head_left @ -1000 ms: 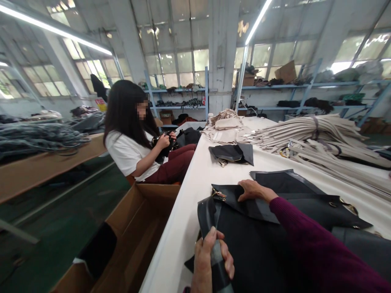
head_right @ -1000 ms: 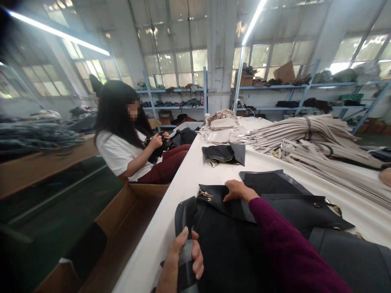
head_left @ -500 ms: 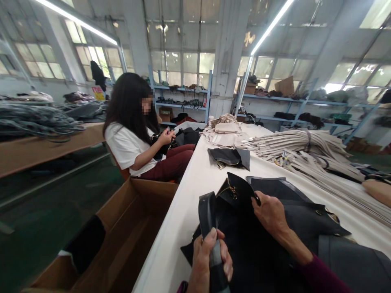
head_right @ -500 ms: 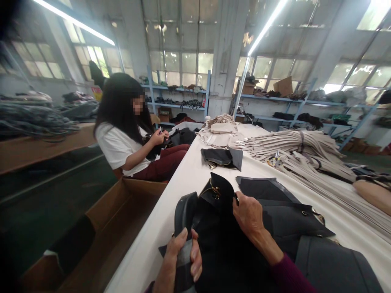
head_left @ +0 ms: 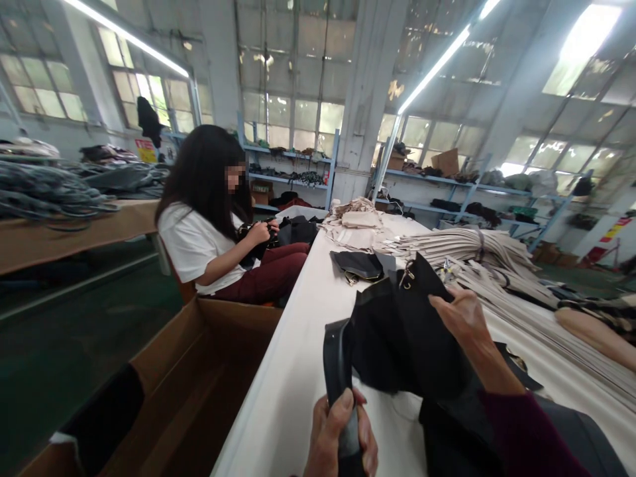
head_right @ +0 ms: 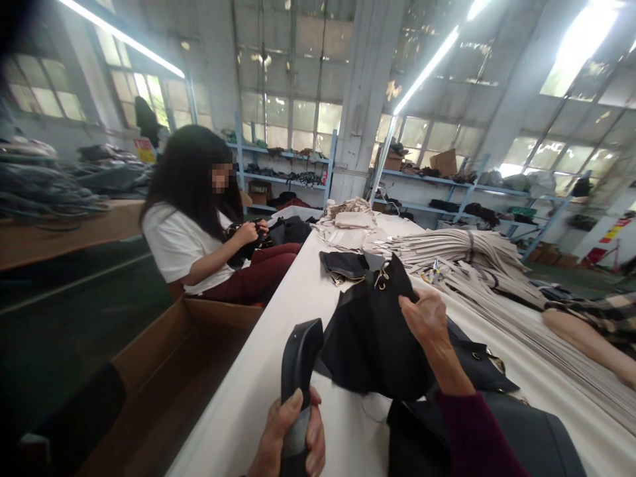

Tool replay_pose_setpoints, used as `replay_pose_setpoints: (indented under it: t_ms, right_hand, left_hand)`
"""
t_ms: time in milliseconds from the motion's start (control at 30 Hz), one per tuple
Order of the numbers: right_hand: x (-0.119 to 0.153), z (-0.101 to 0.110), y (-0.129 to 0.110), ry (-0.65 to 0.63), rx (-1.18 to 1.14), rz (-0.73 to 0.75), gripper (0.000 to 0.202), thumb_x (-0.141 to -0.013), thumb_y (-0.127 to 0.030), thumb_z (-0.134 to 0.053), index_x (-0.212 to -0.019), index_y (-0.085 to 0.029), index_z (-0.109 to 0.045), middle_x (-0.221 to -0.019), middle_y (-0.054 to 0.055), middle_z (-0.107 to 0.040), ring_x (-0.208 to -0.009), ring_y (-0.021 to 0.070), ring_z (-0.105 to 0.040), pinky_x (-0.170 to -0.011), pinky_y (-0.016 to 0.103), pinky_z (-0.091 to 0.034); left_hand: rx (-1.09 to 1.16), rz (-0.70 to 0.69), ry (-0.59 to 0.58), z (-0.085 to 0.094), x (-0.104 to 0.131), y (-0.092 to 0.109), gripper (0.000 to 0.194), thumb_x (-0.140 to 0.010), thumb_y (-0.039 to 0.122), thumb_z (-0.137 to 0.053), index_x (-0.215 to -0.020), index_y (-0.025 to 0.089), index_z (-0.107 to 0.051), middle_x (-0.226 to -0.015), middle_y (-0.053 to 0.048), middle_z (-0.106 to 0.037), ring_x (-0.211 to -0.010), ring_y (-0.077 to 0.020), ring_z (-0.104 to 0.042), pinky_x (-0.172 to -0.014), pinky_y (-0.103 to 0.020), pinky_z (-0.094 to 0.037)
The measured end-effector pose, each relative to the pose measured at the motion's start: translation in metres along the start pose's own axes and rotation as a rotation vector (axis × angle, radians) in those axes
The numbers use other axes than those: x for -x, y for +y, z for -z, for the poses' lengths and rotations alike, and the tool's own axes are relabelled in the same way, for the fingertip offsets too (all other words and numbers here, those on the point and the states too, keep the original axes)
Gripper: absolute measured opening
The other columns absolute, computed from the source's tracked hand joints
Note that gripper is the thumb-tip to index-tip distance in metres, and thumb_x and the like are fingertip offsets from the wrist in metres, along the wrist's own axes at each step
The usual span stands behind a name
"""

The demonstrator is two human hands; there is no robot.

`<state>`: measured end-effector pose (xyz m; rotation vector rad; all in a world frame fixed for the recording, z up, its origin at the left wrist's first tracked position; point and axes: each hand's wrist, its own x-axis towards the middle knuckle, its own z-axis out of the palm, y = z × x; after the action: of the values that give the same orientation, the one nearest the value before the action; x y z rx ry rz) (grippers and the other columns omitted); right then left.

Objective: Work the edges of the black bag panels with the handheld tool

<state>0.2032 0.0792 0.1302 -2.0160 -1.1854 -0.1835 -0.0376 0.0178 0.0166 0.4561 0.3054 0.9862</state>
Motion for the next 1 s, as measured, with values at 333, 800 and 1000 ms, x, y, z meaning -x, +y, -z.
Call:
replay_pose_setpoints:
  t_ms: [333, 800, 1000]
  right_hand:
    - [0.064, -0.009, 0.029, -0.51, -0.702, -0.169, 0.03, -0.067, -0.04, -0.067, -0.077, -0.012, -0.064, -0.06, 0.001, -0.059, -0.058, 0.0187, -0.056, -0.052, 0.027, -0.042]
    - [0.09, -0.002, 0.021, -0.626, -0.624, -0.109, 0.025, -0.067, -0.037, -0.066, -0.061, -0.015, -0.057, -0.057, -0.001, -0.051, -0.052, 0.0117, -0.042, -0.045, 0.021, -0.034]
    - [0.097, 0.009, 0.017, -0.684, -0.592, -0.076, 0.027, -0.06, -0.035, -0.072, -0.05, -0.016, -0.056, -0.051, -0.002, -0.05, -0.049, 0.0113, -0.041, -0.043, 0.021, -0.033]
  left_hand:
    - [0.017, 0.001, -0.074, 0.0, 0.001, 0.001, 0.028, -0.082, 0.044, -0.054, -0.082, 0.016, -0.05, -0.05, 0.004, -0.051, -0.033, -0.0074, -0.044, -0.032, -0.019, -0.037]
    - [-0.002, -0.027, -0.136, 0.003, 0.0, -0.002, 0.021, -0.088, 0.036, -0.044, -0.085, 0.016, -0.048, -0.053, 0.003, -0.051, -0.033, -0.0083, -0.044, -0.031, -0.019, -0.034]
    - [-0.028, -0.016, -0.055, 0.0, 0.0, 0.0, 0.025, -0.085, 0.042, -0.048, -0.085, 0.016, -0.048, -0.053, 0.004, -0.051, -0.034, -0.0067, -0.043, -0.032, -0.018, -0.035]
